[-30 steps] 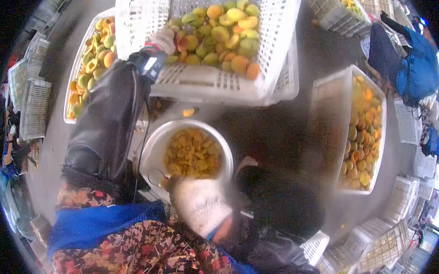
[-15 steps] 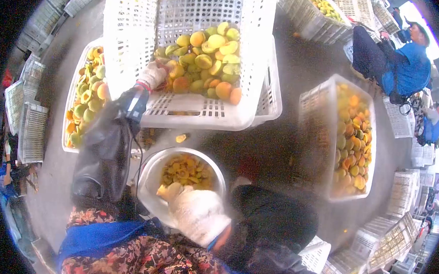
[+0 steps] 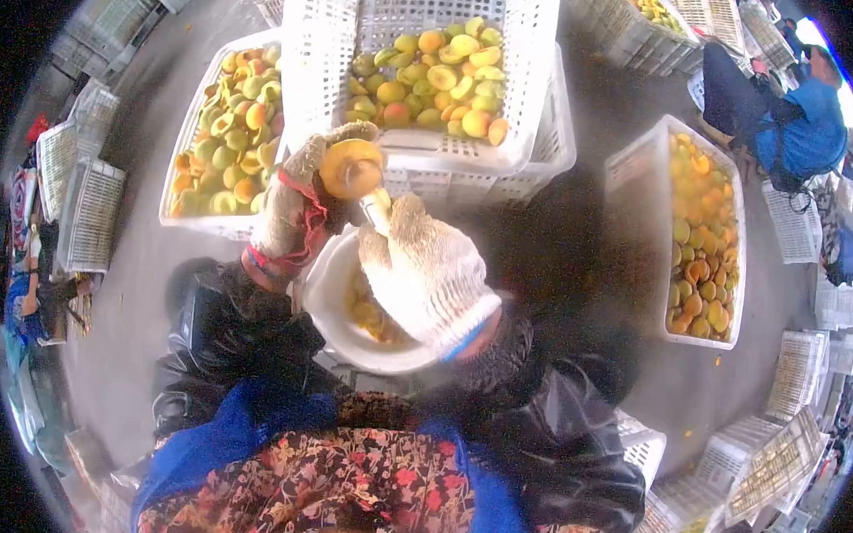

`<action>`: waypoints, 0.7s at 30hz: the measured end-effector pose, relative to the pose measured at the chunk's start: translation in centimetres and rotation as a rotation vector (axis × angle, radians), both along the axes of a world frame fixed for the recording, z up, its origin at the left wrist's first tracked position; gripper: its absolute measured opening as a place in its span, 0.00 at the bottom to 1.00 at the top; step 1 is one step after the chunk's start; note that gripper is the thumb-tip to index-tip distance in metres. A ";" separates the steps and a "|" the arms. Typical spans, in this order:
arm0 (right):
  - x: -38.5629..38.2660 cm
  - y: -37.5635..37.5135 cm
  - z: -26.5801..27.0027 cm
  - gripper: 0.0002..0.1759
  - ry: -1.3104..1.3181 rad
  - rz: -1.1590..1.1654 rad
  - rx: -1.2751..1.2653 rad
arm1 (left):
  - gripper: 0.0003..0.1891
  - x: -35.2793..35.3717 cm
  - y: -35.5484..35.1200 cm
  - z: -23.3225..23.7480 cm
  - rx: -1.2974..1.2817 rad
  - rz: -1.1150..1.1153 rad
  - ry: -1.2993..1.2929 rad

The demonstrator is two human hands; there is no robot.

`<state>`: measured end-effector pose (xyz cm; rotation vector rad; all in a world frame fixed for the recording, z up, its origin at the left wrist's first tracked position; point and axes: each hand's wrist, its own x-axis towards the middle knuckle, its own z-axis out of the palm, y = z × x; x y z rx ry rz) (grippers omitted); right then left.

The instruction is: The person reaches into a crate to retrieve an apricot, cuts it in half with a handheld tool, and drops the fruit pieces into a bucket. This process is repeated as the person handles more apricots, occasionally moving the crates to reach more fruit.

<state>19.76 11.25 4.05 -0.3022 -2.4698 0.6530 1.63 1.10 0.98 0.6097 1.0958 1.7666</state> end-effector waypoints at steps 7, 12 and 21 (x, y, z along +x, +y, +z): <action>-0.2 -1.8 0.1 0.12 0.030 -0.025 -0.028 | 0.27 2.6 -2.2 -2.5 -0.163 0.261 0.054; -0.2 -1.7 -0.6 0.12 -0.010 -0.056 -0.040 | 0.27 2.9 -1.9 -4.0 -0.088 0.283 0.364; -0.1 -1.5 -2.3 0.16 -0.052 -0.037 0.075 | 0.24 4.2 -1.4 -4.7 -0.234 0.387 1.128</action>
